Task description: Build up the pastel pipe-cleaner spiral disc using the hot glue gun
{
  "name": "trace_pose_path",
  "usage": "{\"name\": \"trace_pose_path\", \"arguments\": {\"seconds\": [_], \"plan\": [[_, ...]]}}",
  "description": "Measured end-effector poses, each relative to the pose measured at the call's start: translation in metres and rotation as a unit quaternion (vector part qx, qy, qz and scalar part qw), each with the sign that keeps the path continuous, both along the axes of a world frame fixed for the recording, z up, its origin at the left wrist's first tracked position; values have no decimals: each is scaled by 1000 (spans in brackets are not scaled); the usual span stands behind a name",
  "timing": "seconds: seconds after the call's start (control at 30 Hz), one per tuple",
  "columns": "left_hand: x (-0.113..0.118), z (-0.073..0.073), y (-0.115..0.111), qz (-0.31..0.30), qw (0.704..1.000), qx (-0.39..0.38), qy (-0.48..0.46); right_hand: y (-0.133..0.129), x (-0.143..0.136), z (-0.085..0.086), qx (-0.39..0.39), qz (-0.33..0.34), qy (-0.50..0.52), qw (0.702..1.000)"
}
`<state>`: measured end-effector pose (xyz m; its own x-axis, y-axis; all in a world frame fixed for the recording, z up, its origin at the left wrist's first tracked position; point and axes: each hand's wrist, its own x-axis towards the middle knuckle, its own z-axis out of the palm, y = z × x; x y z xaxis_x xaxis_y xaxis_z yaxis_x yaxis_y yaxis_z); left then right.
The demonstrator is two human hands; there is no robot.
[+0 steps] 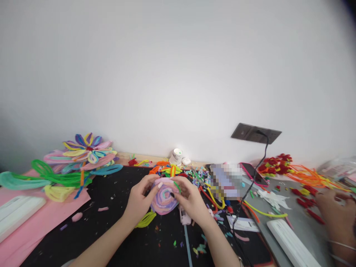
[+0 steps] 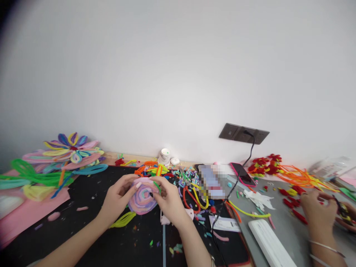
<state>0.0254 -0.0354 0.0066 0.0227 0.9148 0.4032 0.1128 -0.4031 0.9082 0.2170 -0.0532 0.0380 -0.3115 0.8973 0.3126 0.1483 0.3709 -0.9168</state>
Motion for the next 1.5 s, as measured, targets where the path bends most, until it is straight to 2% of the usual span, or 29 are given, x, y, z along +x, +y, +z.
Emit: {"name": "trace_pose_path", "arguments": {"seconds": [0.17,0.53,1.03,1.5], "plan": [[1,3,0,-2,999,-11,-31,2,-1,1,-15,-11,50,999],[0,2,0,55,998,8,6,1,-2,1,-23,-15,61,998],[0,-4,2,34,999,24,10,1,0,-1,-1,-21,38,999],[0,-1,0,37,999,30,18,1,0,2,9,-26,14,1000]]}}
